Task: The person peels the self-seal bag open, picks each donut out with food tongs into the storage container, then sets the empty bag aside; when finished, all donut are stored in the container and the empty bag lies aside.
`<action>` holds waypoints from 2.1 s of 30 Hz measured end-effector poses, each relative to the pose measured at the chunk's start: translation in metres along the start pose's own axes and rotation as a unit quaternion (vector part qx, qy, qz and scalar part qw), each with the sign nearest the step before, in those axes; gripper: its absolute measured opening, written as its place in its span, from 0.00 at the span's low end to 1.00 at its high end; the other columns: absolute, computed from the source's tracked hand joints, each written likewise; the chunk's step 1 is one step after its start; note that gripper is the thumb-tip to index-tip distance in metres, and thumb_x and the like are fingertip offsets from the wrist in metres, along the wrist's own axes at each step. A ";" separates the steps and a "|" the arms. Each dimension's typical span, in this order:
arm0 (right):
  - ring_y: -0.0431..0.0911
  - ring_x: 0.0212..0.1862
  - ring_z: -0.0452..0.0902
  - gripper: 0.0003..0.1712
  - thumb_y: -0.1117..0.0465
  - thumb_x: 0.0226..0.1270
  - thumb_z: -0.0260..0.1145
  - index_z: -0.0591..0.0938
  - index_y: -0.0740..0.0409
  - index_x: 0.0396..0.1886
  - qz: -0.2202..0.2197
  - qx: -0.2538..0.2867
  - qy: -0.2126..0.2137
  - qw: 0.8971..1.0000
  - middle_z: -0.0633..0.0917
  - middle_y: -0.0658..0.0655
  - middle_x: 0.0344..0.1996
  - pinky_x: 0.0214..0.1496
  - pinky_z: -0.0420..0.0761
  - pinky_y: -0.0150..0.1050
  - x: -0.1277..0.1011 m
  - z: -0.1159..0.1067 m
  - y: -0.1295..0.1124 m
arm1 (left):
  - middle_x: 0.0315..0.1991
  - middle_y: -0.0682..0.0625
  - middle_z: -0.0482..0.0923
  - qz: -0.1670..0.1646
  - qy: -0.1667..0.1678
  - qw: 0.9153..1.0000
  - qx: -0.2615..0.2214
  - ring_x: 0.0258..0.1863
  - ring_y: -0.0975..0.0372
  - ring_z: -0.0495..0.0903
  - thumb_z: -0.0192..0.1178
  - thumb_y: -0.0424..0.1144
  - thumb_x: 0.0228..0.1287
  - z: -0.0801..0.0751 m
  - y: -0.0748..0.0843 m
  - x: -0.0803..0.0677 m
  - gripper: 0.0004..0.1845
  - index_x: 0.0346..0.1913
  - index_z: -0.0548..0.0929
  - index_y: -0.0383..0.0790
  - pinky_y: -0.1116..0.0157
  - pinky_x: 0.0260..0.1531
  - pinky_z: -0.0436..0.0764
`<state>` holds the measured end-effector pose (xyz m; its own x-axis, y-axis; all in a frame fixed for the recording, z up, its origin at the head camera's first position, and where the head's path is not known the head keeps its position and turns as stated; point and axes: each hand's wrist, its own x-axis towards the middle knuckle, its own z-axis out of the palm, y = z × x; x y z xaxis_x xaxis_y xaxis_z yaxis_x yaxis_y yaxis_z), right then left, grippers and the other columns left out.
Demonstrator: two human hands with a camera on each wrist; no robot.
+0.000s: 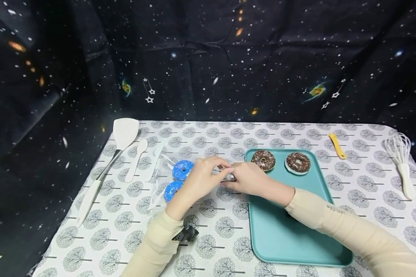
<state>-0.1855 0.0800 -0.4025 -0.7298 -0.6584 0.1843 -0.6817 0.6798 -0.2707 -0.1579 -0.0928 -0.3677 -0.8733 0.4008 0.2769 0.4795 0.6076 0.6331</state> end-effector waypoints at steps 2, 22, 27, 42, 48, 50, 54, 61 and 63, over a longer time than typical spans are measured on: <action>0.34 0.17 0.65 0.19 0.43 0.55 0.68 0.84 0.48 0.40 -0.004 0.004 0.004 1.000 0.76 0.43 0.18 0.16 0.67 0.27 0.001 0.001 0.000 | 0.41 0.55 0.84 -0.002 0.000 1.000 0.002 0.43 0.65 0.80 0.60 0.48 0.63 0.000 0.000 0.000 0.10 0.41 0.85 0.47 0.65 0.47 0.77; 0.35 0.14 0.67 0.14 0.53 0.59 0.67 0.81 0.59 0.38 -0.039 0.024 -0.038 0.998 0.74 0.45 0.12 0.17 0.69 0.25 0.014 0.000 -0.010 | 0.40 0.56 0.84 0.003 0.031 1.000 0.000 0.41 0.63 0.81 0.60 0.46 0.63 -0.005 0.003 -0.002 0.09 0.40 0.85 0.48 0.66 0.44 0.78; 0.35 0.14 0.67 0.11 0.56 0.60 0.66 0.79 0.59 0.37 -0.044 0.027 -0.040 0.998 0.74 0.45 0.12 0.17 0.69 0.25 0.013 0.002 -0.008 | 0.39 0.55 0.84 0.004 0.031 0.999 -0.002 0.41 0.64 0.81 0.60 0.46 0.62 -0.003 0.002 -0.001 0.08 0.40 0.85 0.48 0.67 0.44 0.78; 0.33 0.14 0.64 0.17 0.52 0.64 0.63 0.79 0.59 0.45 -0.031 0.051 -0.043 0.997 0.76 0.45 0.17 0.16 0.69 0.24 -0.008 -0.005 0.012 | 0.45 0.54 0.83 -0.010 0.029 0.999 0.009 0.47 0.63 0.81 0.58 0.49 0.64 -0.004 -0.001 0.003 0.12 0.41 0.85 0.47 0.65 0.48 0.79; 0.33 0.13 0.59 0.12 0.53 0.64 0.63 0.70 0.50 0.27 -0.033 0.049 -0.035 0.998 0.66 0.43 0.12 0.12 0.62 0.24 -0.030 -0.012 0.024 | 0.45 0.56 0.83 -0.028 0.030 0.999 0.008 0.49 0.64 0.80 0.59 0.50 0.63 -0.006 -0.003 0.003 0.10 0.40 0.85 0.50 0.63 0.52 0.76; 0.33 0.13 0.58 0.12 0.53 0.64 0.63 0.71 0.51 0.28 -0.031 0.043 -0.027 0.998 0.65 0.42 0.11 0.13 0.62 0.25 -0.037 -0.014 0.027 | 0.45 0.57 0.83 -0.031 0.028 0.999 0.006 0.49 0.64 0.79 0.59 0.50 0.63 -0.007 -0.004 0.003 0.10 0.40 0.85 0.51 0.63 0.53 0.76; 0.32 0.15 0.58 0.12 0.53 0.63 0.65 0.72 0.52 0.28 -0.050 0.038 0.007 0.998 0.64 0.41 0.12 0.16 0.63 0.26 -0.054 -0.019 0.036 | 0.44 0.57 0.84 -0.026 0.028 0.999 0.002 0.48 0.64 0.80 0.60 0.49 0.63 -0.010 -0.006 0.002 0.09 0.39 0.85 0.51 0.63 0.54 0.76; 0.29 0.14 0.54 0.10 0.54 0.61 0.67 0.72 0.48 0.28 -0.068 0.023 0.037 0.997 0.62 0.38 0.13 0.15 0.61 0.25 -0.085 -0.039 0.057 | 0.43 0.56 0.84 -0.028 0.042 0.999 -0.013 0.49 0.63 0.80 0.62 0.47 0.61 -0.014 -0.008 0.001 0.08 0.39 0.85 0.49 0.62 0.55 0.75; 0.29 0.15 0.53 0.10 0.55 0.60 0.67 0.72 0.47 0.29 -0.068 0.021 0.041 0.997 0.61 0.37 0.13 0.16 0.61 0.24 -0.094 -0.044 0.063 | 0.42 0.56 0.84 -0.025 0.045 0.999 -0.012 0.49 0.63 0.80 0.62 0.46 0.61 -0.015 -0.008 0.001 0.08 0.38 0.85 0.49 0.62 0.54 0.75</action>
<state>-0.1625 0.1993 -0.3953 -0.6332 -0.7146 0.2975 -0.7735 0.5704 -0.2762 -0.1639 -0.1072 -0.3616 -0.9008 0.3067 0.3074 0.4339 0.6081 0.6648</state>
